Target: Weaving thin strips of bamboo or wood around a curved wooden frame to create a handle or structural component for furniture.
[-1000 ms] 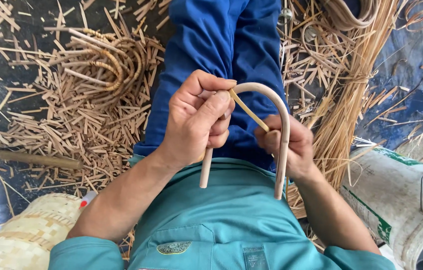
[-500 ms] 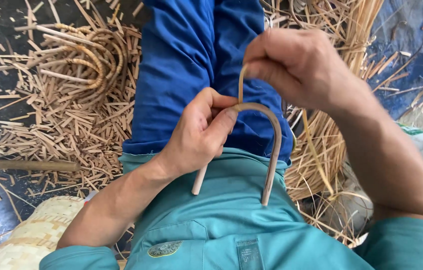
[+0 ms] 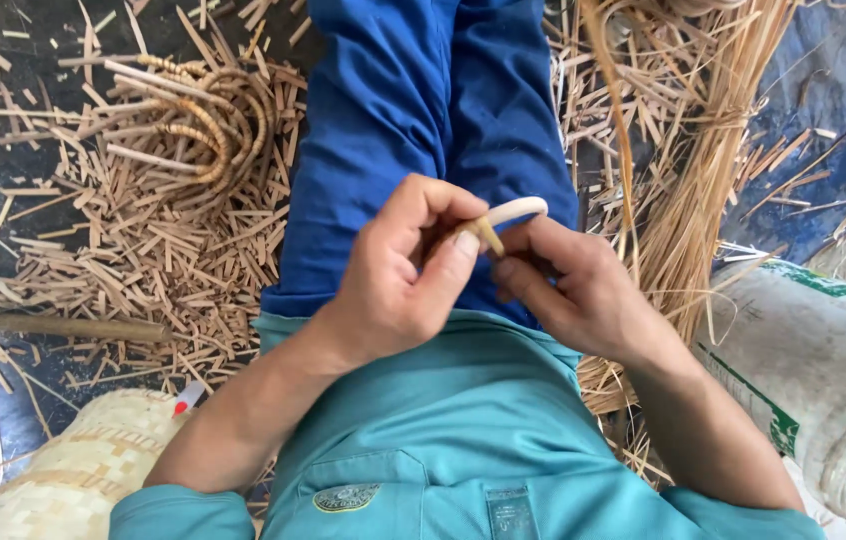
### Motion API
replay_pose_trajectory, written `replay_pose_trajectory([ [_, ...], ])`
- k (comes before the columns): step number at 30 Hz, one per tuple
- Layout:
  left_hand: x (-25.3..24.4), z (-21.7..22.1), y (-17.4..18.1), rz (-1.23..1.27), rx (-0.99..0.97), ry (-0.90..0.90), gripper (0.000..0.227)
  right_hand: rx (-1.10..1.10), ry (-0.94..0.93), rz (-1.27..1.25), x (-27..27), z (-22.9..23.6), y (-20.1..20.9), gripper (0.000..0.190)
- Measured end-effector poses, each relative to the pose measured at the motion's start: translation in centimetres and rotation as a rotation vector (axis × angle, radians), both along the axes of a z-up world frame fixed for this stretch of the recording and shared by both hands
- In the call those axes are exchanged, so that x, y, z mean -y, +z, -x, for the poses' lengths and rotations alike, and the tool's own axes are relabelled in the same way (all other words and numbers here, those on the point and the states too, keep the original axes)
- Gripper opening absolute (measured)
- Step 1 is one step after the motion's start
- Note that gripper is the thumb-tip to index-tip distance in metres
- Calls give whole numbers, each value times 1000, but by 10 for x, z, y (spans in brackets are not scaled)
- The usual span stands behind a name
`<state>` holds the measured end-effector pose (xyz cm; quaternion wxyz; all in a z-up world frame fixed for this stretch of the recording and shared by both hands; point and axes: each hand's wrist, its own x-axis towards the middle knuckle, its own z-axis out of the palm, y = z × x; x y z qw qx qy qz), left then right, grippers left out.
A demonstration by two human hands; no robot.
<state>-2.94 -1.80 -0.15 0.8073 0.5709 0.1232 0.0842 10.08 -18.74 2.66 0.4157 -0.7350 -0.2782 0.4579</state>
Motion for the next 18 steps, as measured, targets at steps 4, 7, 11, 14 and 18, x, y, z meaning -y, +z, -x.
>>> replay_pose_trajectory([
  [4,-32,6,14,240,-141,-194,17,10,67,-125,11,14,-9,5],
  [7,-36,6,5,329,-26,-197,17,-10,54,-149,15,18,-6,5],
  [11,-32,2,0,390,-32,-210,16,157,168,-319,19,18,6,6],
  [14,-31,2,-2,380,-22,-181,14,156,178,-324,20,19,5,6],
  [18,-19,5,-8,100,-11,5,18,-270,-125,-217,29,35,-19,14],
])
